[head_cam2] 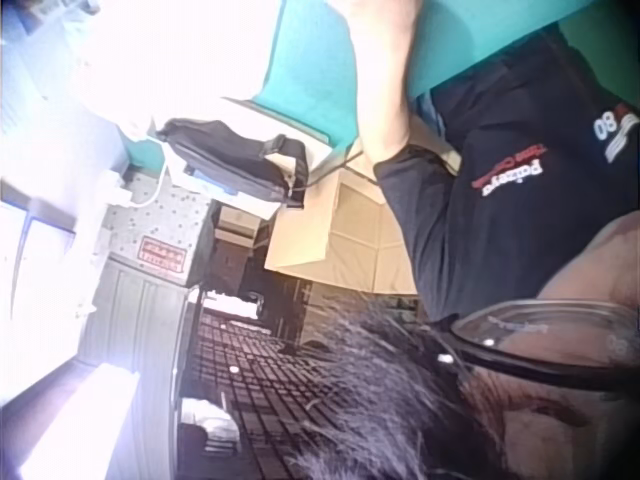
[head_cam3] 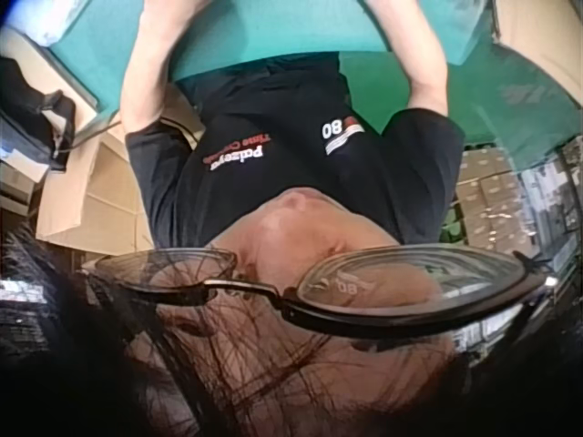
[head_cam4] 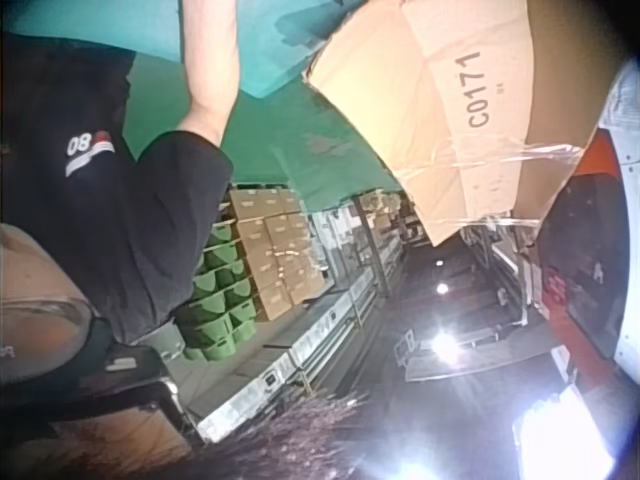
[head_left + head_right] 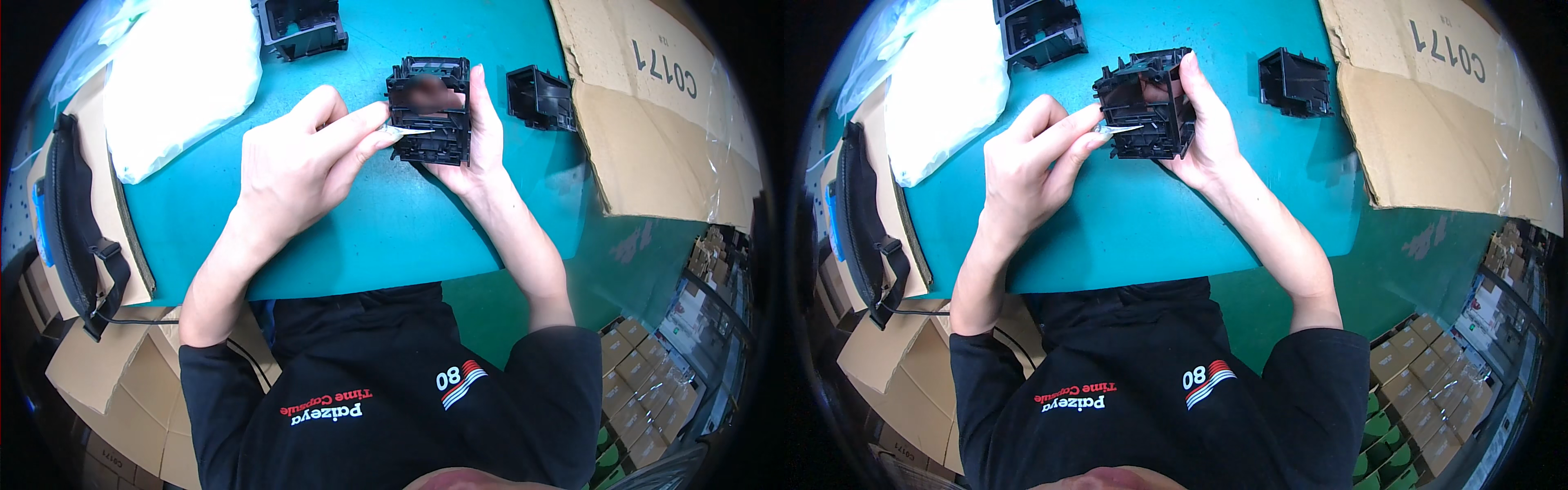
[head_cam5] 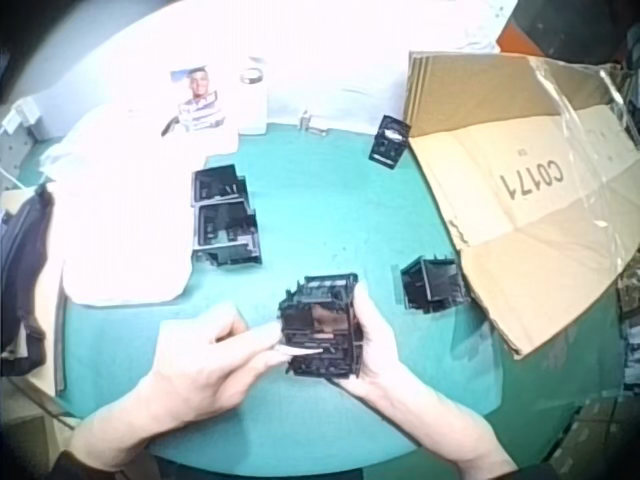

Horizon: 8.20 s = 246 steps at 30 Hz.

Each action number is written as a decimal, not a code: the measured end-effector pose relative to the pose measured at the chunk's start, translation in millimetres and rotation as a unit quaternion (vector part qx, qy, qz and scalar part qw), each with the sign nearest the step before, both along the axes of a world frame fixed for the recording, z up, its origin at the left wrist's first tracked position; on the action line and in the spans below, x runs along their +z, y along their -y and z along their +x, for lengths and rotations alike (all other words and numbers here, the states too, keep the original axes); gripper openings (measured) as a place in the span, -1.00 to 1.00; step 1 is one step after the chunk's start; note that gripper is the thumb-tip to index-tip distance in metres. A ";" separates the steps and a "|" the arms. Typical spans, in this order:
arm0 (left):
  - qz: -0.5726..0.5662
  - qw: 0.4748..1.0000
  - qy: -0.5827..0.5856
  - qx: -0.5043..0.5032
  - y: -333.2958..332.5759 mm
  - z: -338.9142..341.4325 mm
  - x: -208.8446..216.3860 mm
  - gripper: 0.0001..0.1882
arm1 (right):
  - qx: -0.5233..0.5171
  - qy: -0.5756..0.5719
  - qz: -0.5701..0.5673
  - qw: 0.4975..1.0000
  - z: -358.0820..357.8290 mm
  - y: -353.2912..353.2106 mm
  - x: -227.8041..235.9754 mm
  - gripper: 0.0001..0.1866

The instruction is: The person uses a small pointed tool to scrape and clean the interior surfaces of several black plastic electronic housings. They handle the components one at a time, rotating them to access different areas, and place the cleaned units on the green workbench.

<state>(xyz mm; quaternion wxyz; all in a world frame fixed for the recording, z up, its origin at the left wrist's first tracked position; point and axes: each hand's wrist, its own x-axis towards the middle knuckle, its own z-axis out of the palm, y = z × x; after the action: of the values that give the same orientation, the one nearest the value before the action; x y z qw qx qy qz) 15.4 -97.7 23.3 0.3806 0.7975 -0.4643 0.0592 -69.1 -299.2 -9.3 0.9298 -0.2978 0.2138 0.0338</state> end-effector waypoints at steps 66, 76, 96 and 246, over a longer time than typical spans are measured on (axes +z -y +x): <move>0.010 0.999 -0.006 0.039 -17.0 39.6 1.0 -0.30 | -0.176 0.197 -0.879 0.398 -7.6 92.3 49.8 -0.28; 0.054 0.983 0.100 0.147 -16.9 60.4 -9.9 -0.34 | 0.021 0.067 -0.883 0.464 -20.2 114.0 30.4 -0.52; 0.022 0.998 -0.042 -0.040 1.6 3.3 2.3 -0.64 | 0.113 0.176 -0.612 0.763 2.6 42.9 23.2 -0.77; -0.014 0.974 -0.210 -0.085 -0.5 4.6 13.1 -0.71 | 0.061 0.276 -0.347 0.894 -14.4 12.1 3.1 0.07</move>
<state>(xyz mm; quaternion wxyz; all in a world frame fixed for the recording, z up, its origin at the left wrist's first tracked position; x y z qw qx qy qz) 20.0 -97.2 36.3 0.4844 0.7443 -0.4392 -0.1359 -83.6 -311.3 -6.2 0.7848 -0.6118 -0.0717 -0.0690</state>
